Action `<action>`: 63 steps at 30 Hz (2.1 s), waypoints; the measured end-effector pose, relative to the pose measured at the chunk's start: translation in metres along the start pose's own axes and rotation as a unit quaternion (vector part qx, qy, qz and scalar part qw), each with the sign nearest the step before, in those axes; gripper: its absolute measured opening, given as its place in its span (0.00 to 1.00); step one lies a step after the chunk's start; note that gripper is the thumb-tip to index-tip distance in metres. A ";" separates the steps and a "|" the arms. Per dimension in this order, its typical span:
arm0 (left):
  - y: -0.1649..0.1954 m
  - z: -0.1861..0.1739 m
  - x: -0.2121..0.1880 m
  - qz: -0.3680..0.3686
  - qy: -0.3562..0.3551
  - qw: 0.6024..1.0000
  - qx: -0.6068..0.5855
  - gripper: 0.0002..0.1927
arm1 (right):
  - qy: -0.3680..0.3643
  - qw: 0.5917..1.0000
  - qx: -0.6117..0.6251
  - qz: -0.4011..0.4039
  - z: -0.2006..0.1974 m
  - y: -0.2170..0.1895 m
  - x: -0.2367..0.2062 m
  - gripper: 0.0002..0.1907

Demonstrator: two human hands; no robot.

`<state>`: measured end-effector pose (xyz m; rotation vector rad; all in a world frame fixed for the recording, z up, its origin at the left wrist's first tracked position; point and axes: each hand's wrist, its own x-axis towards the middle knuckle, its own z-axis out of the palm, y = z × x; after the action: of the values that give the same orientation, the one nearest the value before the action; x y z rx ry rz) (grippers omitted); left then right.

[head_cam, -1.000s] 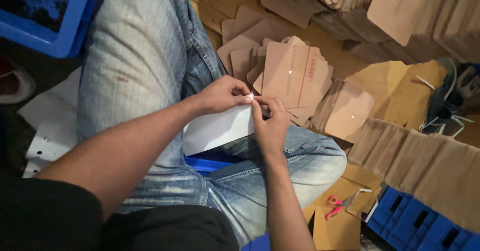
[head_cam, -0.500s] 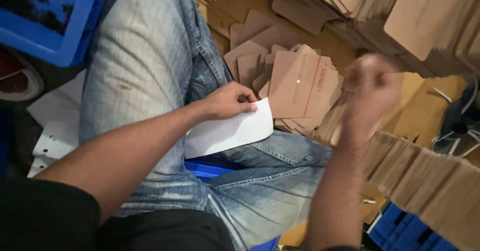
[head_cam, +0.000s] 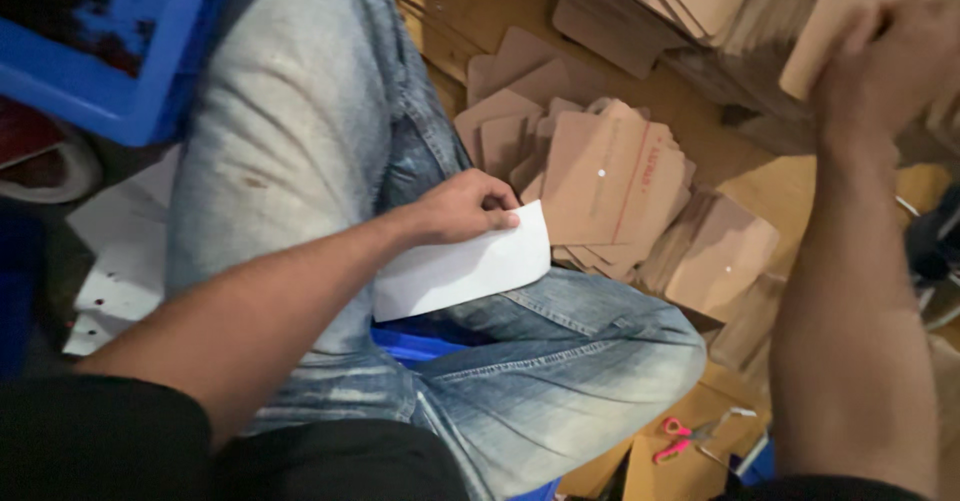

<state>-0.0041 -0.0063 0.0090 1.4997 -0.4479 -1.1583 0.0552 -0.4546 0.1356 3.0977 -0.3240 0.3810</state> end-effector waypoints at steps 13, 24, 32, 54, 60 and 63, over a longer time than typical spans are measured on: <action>-0.005 0.000 0.001 0.031 0.016 0.998 0.044 0.14 | 0.093 0.988 0.115 0.052 -0.059 -0.178 -0.174 0.27; -0.009 0.003 0.002 0.030 0.004 0.999 -0.010 0.15 | -0.021 0.953 0.268 0.138 -0.035 -0.248 -0.236 0.14; -0.004 0.000 -0.001 0.016 0.001 1.000 -0.009 0.15 | -0.080 0.928 0.295 0.215 -0.028 -0.299 -0.251 0.08; 0.004 -0.006 -0.007 0.027 -0.037 0.999 0.006 0.16 | -0.072 0.909 0.342 0.226 -0.022 -0.298 -0.242 0.06; 0.002 -0.005 -0.005 0.020 -0.043 0.999 0.002 0.15 | -0.080 0.908 0.344 0.226 -0.019 -0.296 -0.243 0.06; 0.001 -0.004 -0.005 0.032 -0.043 0.999 0.004 0.15 | -0.086 0.903 0.350 0.233 -0.017 -0.293 -0.243 0.06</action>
<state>-0.0023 -0.0005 0.0110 1.4352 -0.5560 -1.1754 -0.1202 -0.1181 0.1002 3.7285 -1.1901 0.2620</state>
